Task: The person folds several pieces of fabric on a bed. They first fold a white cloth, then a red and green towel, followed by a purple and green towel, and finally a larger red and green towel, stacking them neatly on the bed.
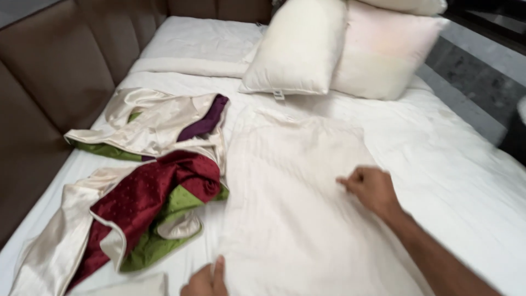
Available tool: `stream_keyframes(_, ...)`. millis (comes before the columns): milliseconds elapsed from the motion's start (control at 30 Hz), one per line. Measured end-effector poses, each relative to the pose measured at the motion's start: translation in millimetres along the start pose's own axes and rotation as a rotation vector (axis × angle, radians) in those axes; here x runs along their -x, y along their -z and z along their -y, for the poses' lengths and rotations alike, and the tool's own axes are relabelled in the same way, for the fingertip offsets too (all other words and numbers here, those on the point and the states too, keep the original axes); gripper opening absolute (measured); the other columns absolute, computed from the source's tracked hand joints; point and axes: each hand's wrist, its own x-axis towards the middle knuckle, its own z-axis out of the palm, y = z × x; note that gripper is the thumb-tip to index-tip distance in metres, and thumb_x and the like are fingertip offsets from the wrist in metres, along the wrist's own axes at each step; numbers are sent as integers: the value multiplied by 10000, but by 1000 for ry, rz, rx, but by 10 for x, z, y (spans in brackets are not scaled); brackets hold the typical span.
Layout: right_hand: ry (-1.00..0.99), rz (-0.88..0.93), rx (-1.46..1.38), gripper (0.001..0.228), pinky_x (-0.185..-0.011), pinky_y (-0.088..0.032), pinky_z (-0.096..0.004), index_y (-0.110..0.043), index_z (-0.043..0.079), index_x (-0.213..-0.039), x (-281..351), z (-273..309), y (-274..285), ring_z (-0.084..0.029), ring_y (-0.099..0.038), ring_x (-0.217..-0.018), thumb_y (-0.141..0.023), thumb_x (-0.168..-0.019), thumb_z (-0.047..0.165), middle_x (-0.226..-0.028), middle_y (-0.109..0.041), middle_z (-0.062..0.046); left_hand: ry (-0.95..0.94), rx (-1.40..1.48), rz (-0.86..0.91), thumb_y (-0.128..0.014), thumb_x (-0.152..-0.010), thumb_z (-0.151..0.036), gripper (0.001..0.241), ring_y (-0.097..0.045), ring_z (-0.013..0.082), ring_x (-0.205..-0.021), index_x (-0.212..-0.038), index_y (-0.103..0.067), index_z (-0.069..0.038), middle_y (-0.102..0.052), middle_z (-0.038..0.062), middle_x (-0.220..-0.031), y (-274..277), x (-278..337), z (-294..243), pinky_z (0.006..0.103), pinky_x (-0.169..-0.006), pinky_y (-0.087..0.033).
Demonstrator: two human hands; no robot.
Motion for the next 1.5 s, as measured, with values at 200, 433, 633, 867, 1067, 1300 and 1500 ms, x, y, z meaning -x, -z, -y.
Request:
stream_keyframes(200, -63, 49, 103, 253, -1007, -525, -359, -797, 99, -1096, 1685, -647, -75, -232, -691, -1118, -696, -918, 247, -1186, -756, -72, 140, -83, -38, -711, -918, -530, 552, -712, 402, -1084, -1264, -687, -100, -759, 196, -1111, 729, 780, -999, 489, -1004, -546)
stream_keyframes(433, 43, -105, 163, 311, -1184, -362, -407, -717, 107, -1242, 2821, -673, -127, -234, -512, -1395, -602, -974, 213, -1386, -655, -41, 22, -133, 8, -665, -930, -424, 438, -709, 356, -1071, -1250, -655, -125, -758, 143, -1110, 1204, 1591, -1055, 487, -926, -563)
stream_keyframes(633, -140, -294, 215, 626, -1152, -275, -519, -565, -20, -1383, 3240, -980, -147, -363, -403, -1406, -705, -879, 323, -1482, -503, -192, -24, -84, -31, -539, -1023, -409, 409, -766, 315, -907, -1234, -632, -71, -781, 151, -961, 1282, 1625, -1019, 476, -833, -591)
stream_keyframes(867, -278, -341, 129, 504, -1152, -353, -517, -623, -45, -1268, 3240, -1303, -175, -388, -433, -1369, -731, -931, 314, -1439, -540, -228, 2, 1, -129, -517, -1067, -388, 391, -725, 376, -876, -1268, -541, -53, -749, 210, -898, 1313, 1542, -966, 522, -831, -559)
stream_keyframes(1067, -347, -445, -645, 330, -754, -532, -340, -646, -94, -1204, 3146, -1490, -102, -210, -678, -848, -695, -981, 145, -973, -747, -156, 19, 33, 26, -863, -796, -482, 678, -722, 322, -973, -1233, -569, -56, -718, 180, -1003, 1399, 1492, -742, 458, -905, -568)
stream_keyframes(1300, -611, -359, -880, 297, -553, -453, -299, -674, -105, -1137, 3143, -1475, 88, -174, -557, -635, -763, -936, 95, -859, -698, -151, 54, -132, 102, -691, -948, -336, 331, -723, 280, -1039, -1158, -714, -80, -771, 125, -1056, 1464, 1698, -655, 444, -966, -549)
stream_keyframes(1500, -627, -351, -890, 295, -586, -493, -299, -677, -132, -1100, 3170, -1560, 176, -200, -608, -654, -754, -964, 118, -841, -684, -163, -27, 31, -12, -704, -936, -259, 355, -740, 287, -774, -1217, -709, -42, -778, 165, -979, 1599, 1852, -739, 424, -775, -609)
